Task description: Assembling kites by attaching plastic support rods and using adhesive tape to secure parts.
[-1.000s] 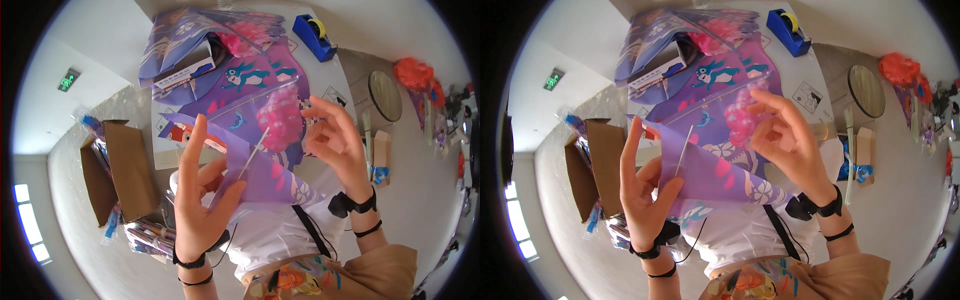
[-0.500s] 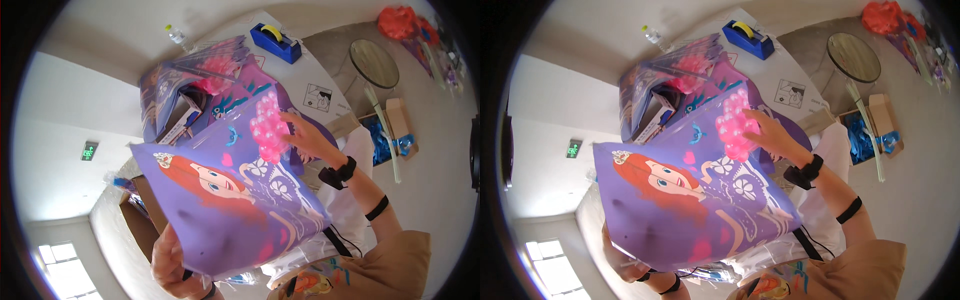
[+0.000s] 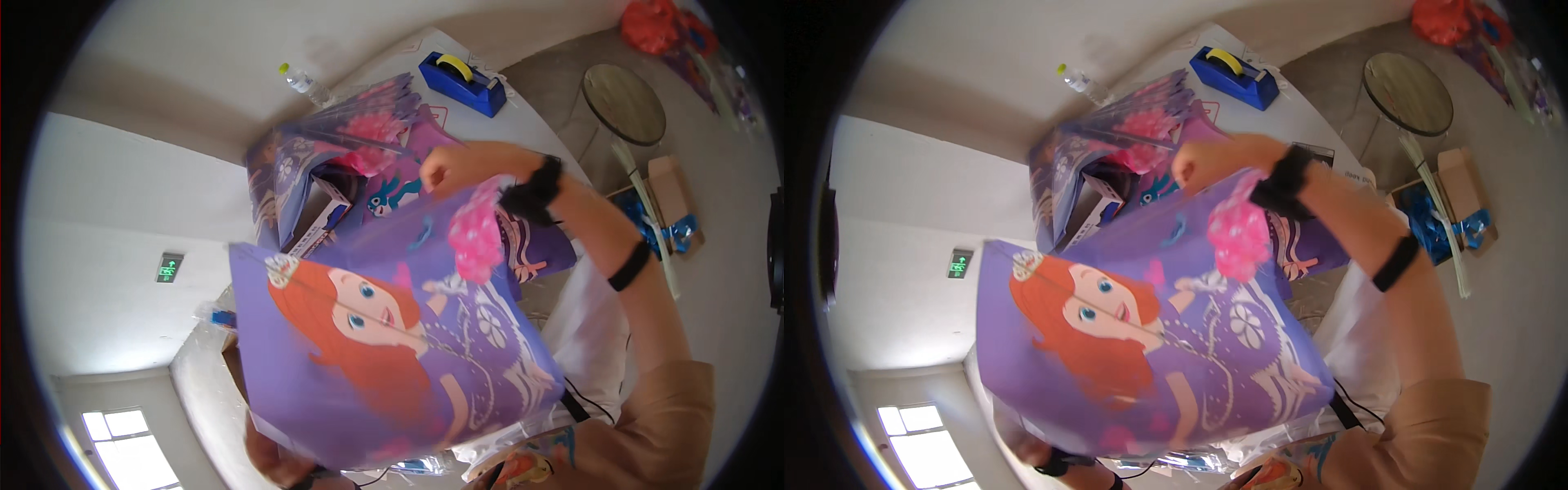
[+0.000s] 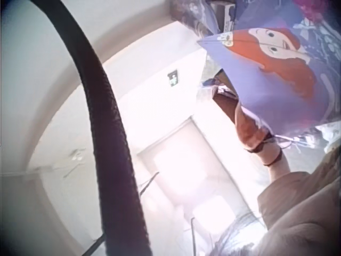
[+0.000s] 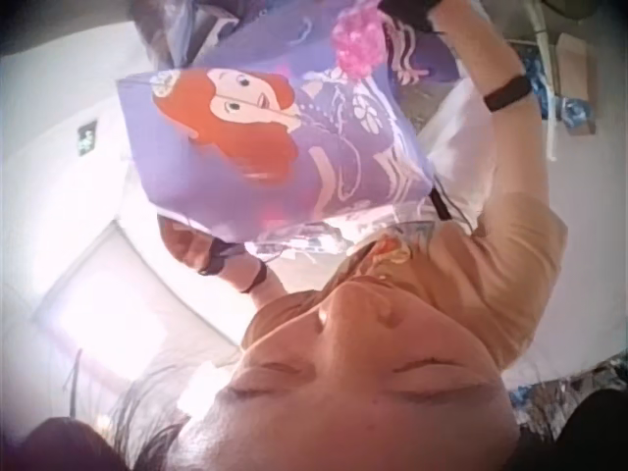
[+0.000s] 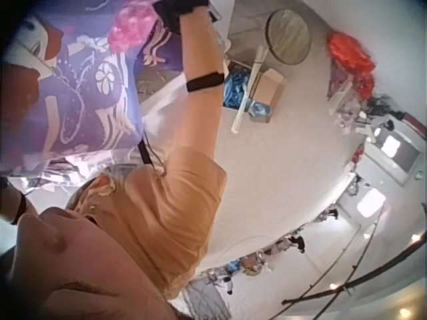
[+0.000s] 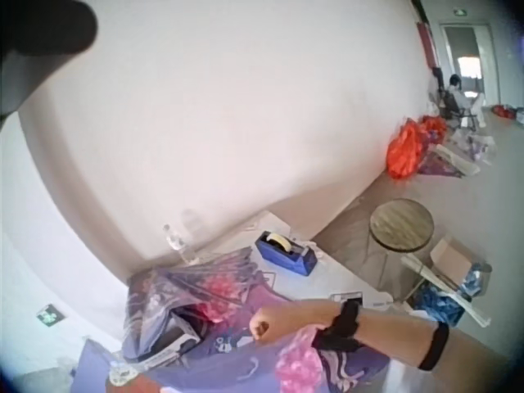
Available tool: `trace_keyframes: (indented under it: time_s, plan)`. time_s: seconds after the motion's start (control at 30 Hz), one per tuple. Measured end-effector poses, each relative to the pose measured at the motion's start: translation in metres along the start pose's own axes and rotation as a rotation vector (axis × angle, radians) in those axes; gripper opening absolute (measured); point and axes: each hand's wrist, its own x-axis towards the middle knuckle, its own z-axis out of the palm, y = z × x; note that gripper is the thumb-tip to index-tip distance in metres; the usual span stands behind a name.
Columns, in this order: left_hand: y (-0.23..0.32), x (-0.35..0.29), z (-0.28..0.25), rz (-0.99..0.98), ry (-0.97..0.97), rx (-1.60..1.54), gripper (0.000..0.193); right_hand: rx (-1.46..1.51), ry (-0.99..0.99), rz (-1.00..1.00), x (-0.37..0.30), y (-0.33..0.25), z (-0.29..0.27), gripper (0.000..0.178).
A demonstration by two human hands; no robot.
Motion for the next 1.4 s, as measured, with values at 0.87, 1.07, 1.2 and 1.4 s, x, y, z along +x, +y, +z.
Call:
trace_keyframes:
  time_s: [0.87,1.07,1.2,1.4]
  plan:
    - [-0.323,0.162,0.064,0.216,-0.319,1.040,0.054,-1.160,0.506,0.848,-0.125,0.099,-0.047,0.034]
    - [-0.346,0.173,0.082,0.250,-0.283,1.155,0.065,-0.671,0.668,0.427,-0.049,0.018,-0.002,0.035]
    - [-0.345,0.181,0.083,0.233,-0.318,1.249,0.069,-0.268,0.646,0.493,-0.016,-0.025,0.029,0.030]
    - [-0.344,0.179,0.084,0.210,-0.259,1.211,0.064,0.334,0.609,0.345,0.009,-0.023,0.080,0.025]
